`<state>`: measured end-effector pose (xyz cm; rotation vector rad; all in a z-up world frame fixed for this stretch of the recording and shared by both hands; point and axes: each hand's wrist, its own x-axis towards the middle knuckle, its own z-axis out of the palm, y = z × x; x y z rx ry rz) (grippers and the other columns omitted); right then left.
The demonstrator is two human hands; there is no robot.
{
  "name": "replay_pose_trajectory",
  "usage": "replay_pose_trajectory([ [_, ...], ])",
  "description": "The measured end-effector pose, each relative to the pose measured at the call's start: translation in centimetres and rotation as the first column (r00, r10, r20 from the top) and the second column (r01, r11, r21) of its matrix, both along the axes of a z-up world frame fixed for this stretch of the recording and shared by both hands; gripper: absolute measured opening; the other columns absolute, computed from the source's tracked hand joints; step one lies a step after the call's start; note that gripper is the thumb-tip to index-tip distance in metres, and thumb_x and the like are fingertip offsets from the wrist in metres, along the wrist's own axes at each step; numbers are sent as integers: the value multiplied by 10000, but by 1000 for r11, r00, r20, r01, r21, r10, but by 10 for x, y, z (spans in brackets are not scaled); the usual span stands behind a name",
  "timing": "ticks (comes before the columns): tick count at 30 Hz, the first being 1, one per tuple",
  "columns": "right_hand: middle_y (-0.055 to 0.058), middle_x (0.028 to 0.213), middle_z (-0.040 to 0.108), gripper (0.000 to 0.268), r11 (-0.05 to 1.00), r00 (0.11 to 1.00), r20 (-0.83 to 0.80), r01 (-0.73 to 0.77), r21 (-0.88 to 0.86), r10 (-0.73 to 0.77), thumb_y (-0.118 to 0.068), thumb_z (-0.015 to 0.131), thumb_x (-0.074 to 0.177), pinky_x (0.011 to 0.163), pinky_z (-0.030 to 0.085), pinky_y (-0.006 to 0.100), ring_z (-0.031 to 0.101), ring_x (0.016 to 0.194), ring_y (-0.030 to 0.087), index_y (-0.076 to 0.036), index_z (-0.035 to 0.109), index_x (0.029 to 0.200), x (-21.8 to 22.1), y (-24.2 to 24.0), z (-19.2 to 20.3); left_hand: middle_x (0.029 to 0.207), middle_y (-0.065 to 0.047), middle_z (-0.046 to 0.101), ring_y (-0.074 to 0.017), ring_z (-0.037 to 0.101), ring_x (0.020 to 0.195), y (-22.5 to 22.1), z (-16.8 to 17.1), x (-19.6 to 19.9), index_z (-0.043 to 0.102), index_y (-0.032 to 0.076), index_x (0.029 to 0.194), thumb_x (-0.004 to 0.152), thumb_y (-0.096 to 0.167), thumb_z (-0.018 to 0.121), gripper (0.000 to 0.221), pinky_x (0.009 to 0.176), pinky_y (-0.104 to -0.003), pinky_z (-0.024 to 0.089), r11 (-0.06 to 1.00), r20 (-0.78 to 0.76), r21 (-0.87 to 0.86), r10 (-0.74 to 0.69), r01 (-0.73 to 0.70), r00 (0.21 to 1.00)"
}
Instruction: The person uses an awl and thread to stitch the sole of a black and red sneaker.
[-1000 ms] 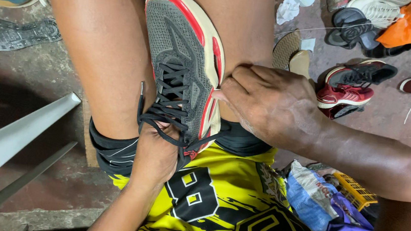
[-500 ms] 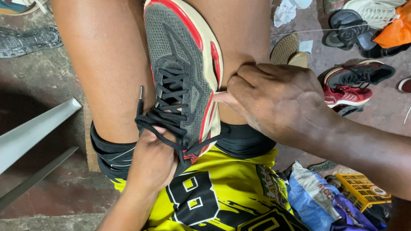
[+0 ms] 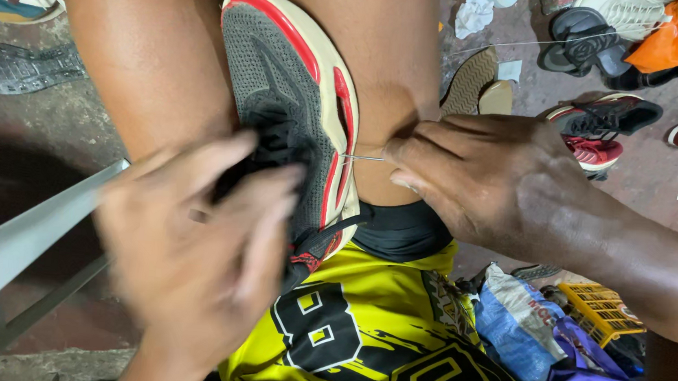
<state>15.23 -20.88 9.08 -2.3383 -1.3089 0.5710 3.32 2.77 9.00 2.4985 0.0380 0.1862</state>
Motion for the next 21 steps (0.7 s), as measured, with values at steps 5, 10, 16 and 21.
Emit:
replay_pose_trajectory([
  [5, 24, 759, 667, 260, 990, 888, -439, 130, -48, -138, -293, 535, 1036, 541, 514, 326, 652, 614, 184, -105, 685, 1132, 7, -11, -23, 1446, -77, 569, -380, 439, 1412, -21, -34, 32, 799, 128, 1102, 914, 166, 841, 196, 1184, -488, 419, 974, 27, -43, -222, 223, 975],
  [10, 15, 538, 556, 452, 921, 161, -907, 68, -384, -390, -375, 393, 1043, 388, 427, 296, 476, 391, 132, -114, 722, 1209, 21, -17, -45, 1508, -55, 554, -375, 414, 1430, -18, -51, 29, 786, 138, 1101, 945, 154, 850, 169, 1194, -465, 418, 969, 32, -80, -231, 233, 972],
  [16, -30, 879, 697, 229, 994, 910, -412, 78, 78, -39, -236, 544, 1055, 667, 532, 251, 666, 741, 71, -108, 692, 1174, 9, -15, -35, 1486, -44, 549, -362, 411, 1418, -15, -58, 30, 769, 149, 1055, 935, 161, 872, 158, 1199, -460, 404, 970, 44, -114, -211, 214, 977],
  [21, -10, 814, 600, 374, 970, 913, 330, -240, -34, 238, -135, 653, 884, 592, 511, 309, 630, 723, 155, -48, 725, 1241, -2, -16, -10, 1407, -84, 583, -401, 439, 1362, -15, -55, 31, 774, 112, 961, 826, 144, 885, 178, 1150, -529, 413, 972, 12, -122, -200, 200, 980],
])
